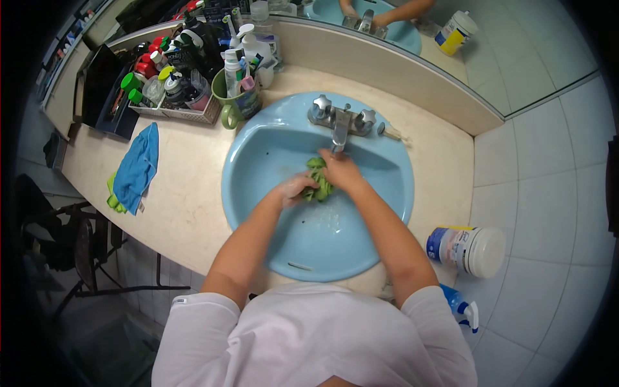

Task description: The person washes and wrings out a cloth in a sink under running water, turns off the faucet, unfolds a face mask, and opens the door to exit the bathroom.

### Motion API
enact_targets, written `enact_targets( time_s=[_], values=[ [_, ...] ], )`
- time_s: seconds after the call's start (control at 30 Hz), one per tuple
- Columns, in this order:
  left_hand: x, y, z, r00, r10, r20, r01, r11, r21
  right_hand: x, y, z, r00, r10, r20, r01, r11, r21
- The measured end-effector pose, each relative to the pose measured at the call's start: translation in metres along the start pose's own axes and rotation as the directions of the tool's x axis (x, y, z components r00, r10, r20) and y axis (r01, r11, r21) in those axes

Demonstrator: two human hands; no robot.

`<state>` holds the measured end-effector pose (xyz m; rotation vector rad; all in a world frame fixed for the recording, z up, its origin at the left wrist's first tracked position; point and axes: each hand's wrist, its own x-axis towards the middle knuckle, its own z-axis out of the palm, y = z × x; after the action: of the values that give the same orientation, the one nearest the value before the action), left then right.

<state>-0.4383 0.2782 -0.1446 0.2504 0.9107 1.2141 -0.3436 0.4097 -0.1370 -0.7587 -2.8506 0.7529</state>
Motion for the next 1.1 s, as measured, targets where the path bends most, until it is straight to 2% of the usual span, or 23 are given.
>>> enact_targets(
  time_s=[0.03, 0.1, 0.13, 0.2, 0.23, 0.3, 0.37, 0.4, 0.43, 0.5, 0.53, 0.57, 0.63, 0.7, 0.73, 0.77, 0.87, 0.9, 0.97, 1.0, 1.03, 1.07, 1.1],
  values=[
    [0.003, 0.002, -0.005, 0.994, -0.036, -0.104, 0.046, 0.995, 0.091, -0.001, -0.002, -0.003, 0.994, -0.072, 0.083, 0.059, 0.988, 0.146],
    [0.007, 0.013, -0.009, 0.985, 0.043, -0.168, 0.007, 0.958, 0.286, 0.0, -0.004, -0.012, 0.946, -0.25, 0.207, 0.139, 0.888, 0.438],
    [0.006, 0.02, -0.008, 0.978, 0.084, -0.193, -0.004, 0.924, 0.383, 0.0, 0.0, -0.014, 0.948, -0.145, 0.283, 0.014, 0.908, 0.419],
    [-0.002, 0.036, -0.006, 0.989, 0.086, -0.117, -0.08, 0.995, 0.057, -0.005, 0.013, -0.024, 0.902, 0.07, 0.425, -0.235, 0.907, 0.349],
    [-0.008, 0.046, -0.005, 0.994, 0.067, -0.081, -0.078, 0.987, -0.137, -0.005, 0.026, -0.028, 0.912, 0.061, 0.405, -0.276, 0.822, 0.498],
    [-0.025, 0.061, 0.011, 0.997, 0.043, -0.063, -0.066, 0.897, -0.437, -0.002, 0.048, -0.032, 0.931, 0.055, 0.36, -0.324, 0.577, 0.749],
    [-0.002, 0.038, 0.002, 0.996, 0.036, -0.084, -0.074, 0.862, -0.501, -0.01, 0.042, -0.012, 0.955, 0.167, 0.244, -0.267, 0.131, 0.955],
    [0.013, 0.024, -0.007, 0.995, 0.033, -0.09, -0.076, 0.844, -0.53, -0.016, 0.032, -0.003, 0.949, 0.241, 0.203, -0.183, -0.102, 0.978],
    [0.027, 0.012, -0.015, 0.99, -0.026, -0.139, -0.032, 0.916, -0.399, -0.02, 0.016, 0.007, 0.921, 0.362, 0.145, -0.116, -0.1, 0.988],
    [0.039, 0.003, -0.006, 0.99, -0.026, -0.136, -0.041, 0.883, -0.467, -0.025, -0.008, 0.022, 0.873, 0.487, -0.038, -0.056, 0.177, 0.983],
    [0.047, -0.003, -0.001, 0.99, -0.029, -0.136, -0.044, 0.864, -0.501, -0.028, -0.021, 0.024, 0.872, 0.473, -0.128, -0.035, 0.321, 0.947],
    [0.064, -0.015, -0.004, 0.956, -0.091, -0.28, -0.04, 0.903, -0.429, -0.032, -0.034, 0.025, 0.869, 0.447, -0.213, -0.016, 0.456, 0.89],
    [0.075, -0.033, -0.002, 0.972, 0.116, -0.205, -0.206, 0.839, -0.504, -0.033, -0.045, 0.026, 0.836, 0.402, -0.373, -0.023, 0.706, 0.708],
    [0.081, -0.038, 0.007, 0.961, 0.153, -0.229, -0.241, 0.87, -0.43, -0.025, -0.023, 0.035, 0.773, 0.29, -0.565, 0.045, 0.863, 0.504],
    [0.066, -0.017, 0.031, 0.952, 0.09, -0.291, -0.184, 0.932, -0.312, -0.023, -0.01, 0.035, 0.732, 0.215, -0.646, 0.069, 0.92, 0.385],
    [0.06, -0.003, 0.044, 0.933, 0.039, -0.358, -0.113, 0.975, -0.19, -0.023, -0.002, 0.025, 0.825, 0.38, -0.418, -0.136, 0.852, 0.505],
    [0.066, 0.006, 0.03, 0.98, 0.03, -0.196, -0.076, 0.969, -0.233, -0.02, 0.031, 0.03, 0.842, 0.417, -0.343, -0.2, 0.831, 0.52],
    [0.06, 0.015, 0.027, 0.988, 0.035, -0.15, -0.057, 0.989, -0.14, -0.02, 0.04, 0.025, 0.859, 0.503, -0.094, -0.3, 0.643, 0.705],
    [0.042, 0.04, 0.019, 0.998, 0.031, -0.057, -0.028, 0.998, 0.051, -0.039, 0.029, -0.01, 0.898, 0.374, 0.234, -0.393, 0.438, 0.808],
    [0.04, 0.044, 0.007, 0.994, 0.021, -0.11, -0.005, 0.989, 0.146, -0.046, 0.023, -0.029, 0.885, 0.271, 0.379, -0.455, 0.332, 0.826],
    [0.039, 0.046, -0.005, 0.986, 0.016, -0.164, 0.024, 0.971, 0.24, -0.05, 0.026, -0.04, 0.884, 0.273, 0.38, -0.466, 0.445, 0.765],
    [0.04, 0.045, -0.014, 0.976, 0.015, -0.217, 0.059, 0.942, 0.33, -0.052, 0.032, -0.041, 0.908, 0.259, 0.329, -0.413, 0.438, 0.799],
    [0.036, 0.045, -0.011, 0.968, 0.06, -0.244, 0.012, 0.959, 0.284, -0.053, 0.035, -0.042, 0.93, 0.246, 0.275, -0.359, 0.429, 0.829]
  ],
)
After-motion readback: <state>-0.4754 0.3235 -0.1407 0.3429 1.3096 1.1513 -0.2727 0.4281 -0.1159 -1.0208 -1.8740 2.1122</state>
